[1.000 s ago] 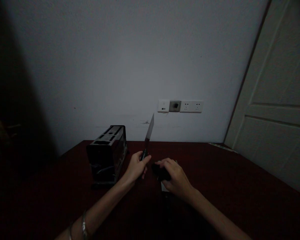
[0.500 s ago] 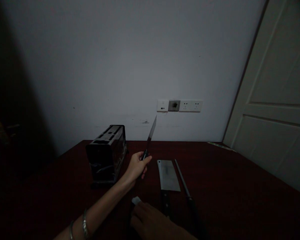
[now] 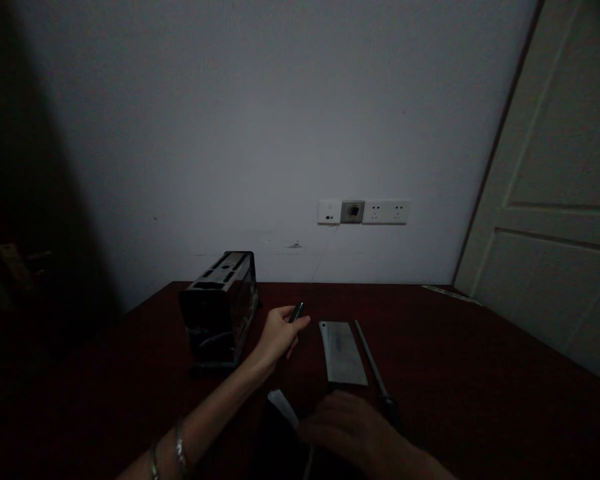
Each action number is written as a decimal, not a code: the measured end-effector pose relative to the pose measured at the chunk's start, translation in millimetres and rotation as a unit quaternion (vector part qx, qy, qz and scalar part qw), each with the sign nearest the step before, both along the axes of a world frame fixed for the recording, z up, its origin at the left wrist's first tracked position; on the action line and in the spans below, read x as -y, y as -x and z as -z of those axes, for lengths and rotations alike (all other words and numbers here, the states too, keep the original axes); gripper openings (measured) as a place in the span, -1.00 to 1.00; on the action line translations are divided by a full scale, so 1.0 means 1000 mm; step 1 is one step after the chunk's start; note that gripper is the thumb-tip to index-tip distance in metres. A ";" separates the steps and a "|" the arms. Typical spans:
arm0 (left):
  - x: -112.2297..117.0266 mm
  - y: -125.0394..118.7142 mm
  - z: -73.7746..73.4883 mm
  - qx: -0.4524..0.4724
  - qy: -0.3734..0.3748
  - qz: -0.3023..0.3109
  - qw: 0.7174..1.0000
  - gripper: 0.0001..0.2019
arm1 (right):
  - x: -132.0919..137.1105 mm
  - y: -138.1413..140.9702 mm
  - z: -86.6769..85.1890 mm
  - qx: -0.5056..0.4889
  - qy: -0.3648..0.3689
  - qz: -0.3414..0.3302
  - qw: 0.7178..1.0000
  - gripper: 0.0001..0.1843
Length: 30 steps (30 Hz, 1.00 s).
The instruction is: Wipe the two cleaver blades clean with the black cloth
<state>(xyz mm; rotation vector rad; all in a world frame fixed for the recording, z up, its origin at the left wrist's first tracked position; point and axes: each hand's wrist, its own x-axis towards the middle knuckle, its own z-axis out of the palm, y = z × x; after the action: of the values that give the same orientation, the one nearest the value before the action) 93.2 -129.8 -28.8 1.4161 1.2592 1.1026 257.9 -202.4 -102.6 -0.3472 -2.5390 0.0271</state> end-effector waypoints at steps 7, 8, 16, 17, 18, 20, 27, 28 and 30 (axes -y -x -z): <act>-0.002 0.004 -0.003 0.052 0.000 0.021 0.998 -0.88 | -0.032 -0.151 0.010 -0.204 0.115 0.352 0.906 -0.68; 0.000 0.005 -0.004 0.063 0.000 0.026 0.998 -0.88 | -0.037 -0.164 0.016 -0.219 0.149 0.380 0.886 -0.66; 0.019 0.009 -0.055 0.008 -0.038 0.063 0.997 -0.68 | -0.052 -0.196 0.040 -0.285 0.303 0.410 0.812 -0.51; 0.020 0.011 -0.066 -0.016 -0.051 0.071 0.996 -0.69 | -0.052 -0.197 0.041 -0.291 0.311 0.406 0.809 -0.50; 0.021 0.014 -0.077 -0.046 -0.060 0.074 0.994 -0.70 | -0.053 -0.198 0.041 -0.300 0.317 0.403 0.805 -0.49; 0.022 0.020 -0.100 -0.111 -0.068 0.057 0.990 -0.68 | -0.054 -0.200 0.043 -0.329 0.330 0.397 0.791 -0.47; 0.027 0.037 -0.197 -0.298 -0.133 0.041 0.944 -0.65 | -0.061 -0.210 0.051 -0.402 0.396 0.373 0.736 -0.50; 0.027 0.039 -0.212 -0.327 -0.146 0.041 0.933 -0.65 | -0.061 -0.212 0.052 -0.409 0.397 0.375 0.731 -0.51; 0.024 0.042 -0.239 -0.378 -0.162 0.053 0.910 -0.65 | -0.062 -0.214 0.053 -0.420 0.396 0.378 0.724 -0.55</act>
<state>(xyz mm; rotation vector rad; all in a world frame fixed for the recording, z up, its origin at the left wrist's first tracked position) 50.9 -153.8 209.8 2.2738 1.5325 0.7135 472.3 -140.8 -155.9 -1.3267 -1.2134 0.7793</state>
